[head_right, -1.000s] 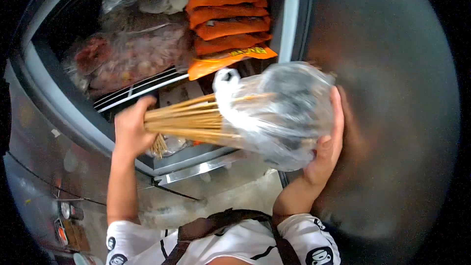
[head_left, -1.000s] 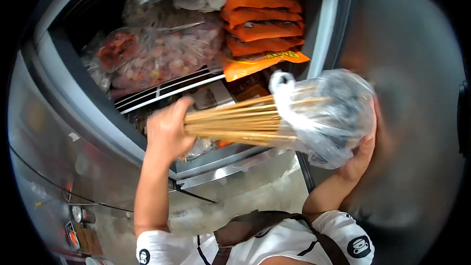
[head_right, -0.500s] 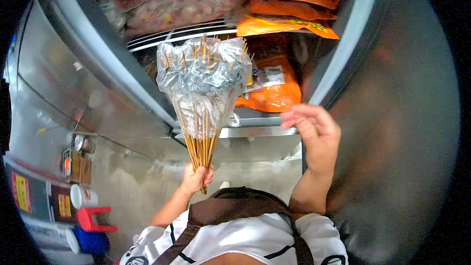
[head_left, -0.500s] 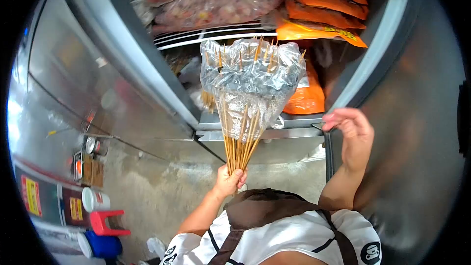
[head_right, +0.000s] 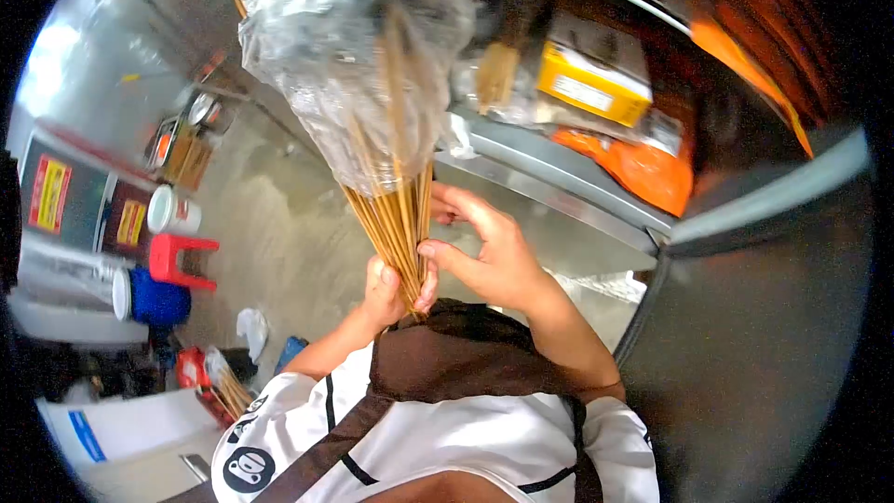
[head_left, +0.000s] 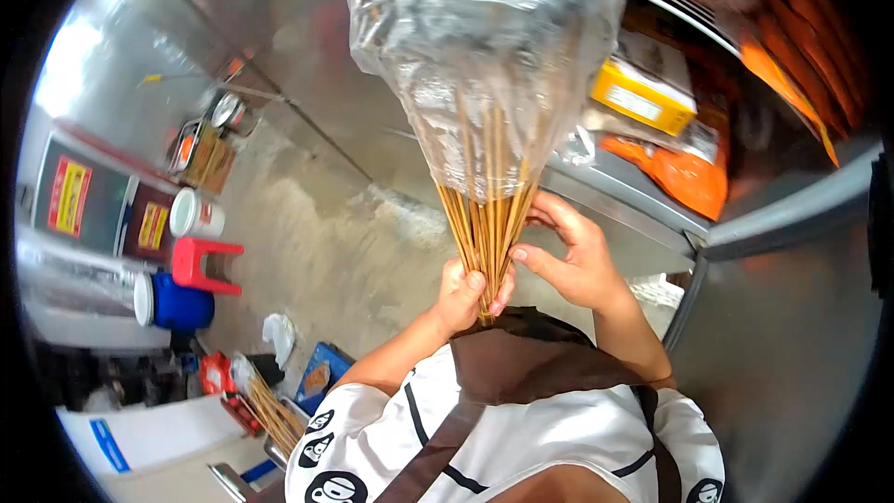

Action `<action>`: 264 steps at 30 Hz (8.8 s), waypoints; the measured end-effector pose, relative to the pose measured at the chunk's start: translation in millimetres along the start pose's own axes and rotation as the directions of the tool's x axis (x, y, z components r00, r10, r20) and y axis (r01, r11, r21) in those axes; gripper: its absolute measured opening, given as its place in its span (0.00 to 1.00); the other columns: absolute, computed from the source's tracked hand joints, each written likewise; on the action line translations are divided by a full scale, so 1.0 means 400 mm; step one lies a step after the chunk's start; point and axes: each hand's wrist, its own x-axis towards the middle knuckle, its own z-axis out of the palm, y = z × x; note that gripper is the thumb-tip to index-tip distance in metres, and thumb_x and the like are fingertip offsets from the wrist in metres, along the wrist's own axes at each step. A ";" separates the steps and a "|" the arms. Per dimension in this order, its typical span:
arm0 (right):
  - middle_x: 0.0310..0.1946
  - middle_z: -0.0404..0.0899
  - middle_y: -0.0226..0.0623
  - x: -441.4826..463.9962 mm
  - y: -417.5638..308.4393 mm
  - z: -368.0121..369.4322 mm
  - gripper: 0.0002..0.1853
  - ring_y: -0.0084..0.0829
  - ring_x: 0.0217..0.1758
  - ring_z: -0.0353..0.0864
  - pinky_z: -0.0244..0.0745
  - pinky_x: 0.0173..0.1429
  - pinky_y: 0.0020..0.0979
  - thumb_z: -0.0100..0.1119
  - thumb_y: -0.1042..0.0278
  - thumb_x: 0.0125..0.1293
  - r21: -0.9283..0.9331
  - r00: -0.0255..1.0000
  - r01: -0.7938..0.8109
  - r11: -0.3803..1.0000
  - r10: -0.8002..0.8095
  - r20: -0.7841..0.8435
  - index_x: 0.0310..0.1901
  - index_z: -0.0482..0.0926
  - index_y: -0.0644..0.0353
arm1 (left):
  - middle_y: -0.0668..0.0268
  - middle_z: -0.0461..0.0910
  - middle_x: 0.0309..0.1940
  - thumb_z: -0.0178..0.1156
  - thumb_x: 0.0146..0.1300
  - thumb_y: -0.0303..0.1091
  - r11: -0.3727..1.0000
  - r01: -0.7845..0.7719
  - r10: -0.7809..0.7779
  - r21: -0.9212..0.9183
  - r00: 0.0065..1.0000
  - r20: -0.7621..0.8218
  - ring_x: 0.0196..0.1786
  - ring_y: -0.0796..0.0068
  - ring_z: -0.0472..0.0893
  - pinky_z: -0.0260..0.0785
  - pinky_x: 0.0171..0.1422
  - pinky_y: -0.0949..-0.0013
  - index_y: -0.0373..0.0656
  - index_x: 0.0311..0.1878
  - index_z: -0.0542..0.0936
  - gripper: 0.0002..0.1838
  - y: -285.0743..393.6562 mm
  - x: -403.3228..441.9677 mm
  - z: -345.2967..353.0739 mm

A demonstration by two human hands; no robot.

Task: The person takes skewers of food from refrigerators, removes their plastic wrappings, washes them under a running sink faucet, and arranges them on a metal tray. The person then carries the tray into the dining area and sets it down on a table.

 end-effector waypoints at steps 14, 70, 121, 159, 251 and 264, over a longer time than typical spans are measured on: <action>0.25 0.71 0.32 0.480 0.018 0.547 0.26 0.20 0.23 0.70 0.68 0.28 0.22 0.58 0.77 0.58 -0.012 0.890 0.452 0.892 -0.450 0.065 0.57 0.58 0.65 | 0.70 0.60 0.13 0.59 0.60 0.40 0.950 -0.033 -0.036 -0.312 0.976 -0.214 0.11 0.83 0.61 0.56 0.12 0.77 0.38 0.35 0.67 0.15 0.248 -0.203 -0.340; 0.34 0.74 0.44 0.743 0.076 2.296 0.29 0.38 0.31 0.76 0.73 0.36 0.33 0.57 0.86 0.51 0.766 0.211 0.293 0.572 -0.820 0.531 0.57 0.63 0.66 | 0.71 0.63 0.16 0.58 0.58 0.27 0.829 -0.436 0.259 0.349 -0.254 -0.932 0.14 0.82 0.61 0.53 0.18 0.76 0.36 0.57 0.66 0.23 0.971 -0.873 -1.119; 0.39 0.73 0.35 0.714 -0.009 2.846 0.28 0.29 0.43 0.70 0.65 0.51 0.31 0.58 0.74 0.56 0.739 -0.255 -0.212 0.640 -0.766 0.590 0.59 0.61 0.61 | 0.67 0.66 0.21 0.50 0.67 0.44 0.388 -0.363 0.177 0.847 -0.873 -0.455 0.17 0.81 0.64 0.58 0.19 0.76 0.40 0.50 0.66 0.18 1.109 -1.105 -1.234; 0.52 0.71 0.45 0.702 -0.043 2.880 0.42 0.40 0.55 0.68 0.59 0.62 0.38 0.67 0.65 0.47 0.837 -0.139 -0.116 0.535 -0.843 0.520 0.63 0.58 0.64 | 0.68 0.78 0.29 0.56 0.63 0.36 0.901 -0.115 0.170 0.417 -0.793 -0.585 0.21 0.85 0.70 0.60 0.22 0.79 0.40 0.46 0.70 0.13 0.974 -1.116 -1.197; 0.43 0.75 0.39 0.411 0.163 3.309 0.18 0.29 0.40 0.77 0.76 0.44 0.28 0.42 0.79 0.63 -0.202 -0.518 -0.466 0.861 -0.080 0.852 0.55 0.68 0.66 | 0.65 0.75 0.23 0.64 0.55 0.36 0.647 -0.509 0.117 0.567 -0.669 -0.734 0.17 0.83 0.69 0.59 0.19 0.79 0.34 0.53 0.70 0.25 0.963 -0.995 -1.062; 0.26 0.77 0.39 0.430 0.684 3.162 0.15 0.27 0.21 0.73 0.69 0.24 0.28 0.46 0.80 0.55 -0.305 -0.656 0.029 0.952 0.249 0.712 0.46 0.70 0.69 | 0.63 0.79 0.31 0.59 0.59 0.29 0.536 -0.190 -0.454 0.823 -0.886 0.091 0.23 0.81 0.74 0.67 0.23 0.77 0.36 0.43 0.72 0.11 0.604 -1.226 -1.039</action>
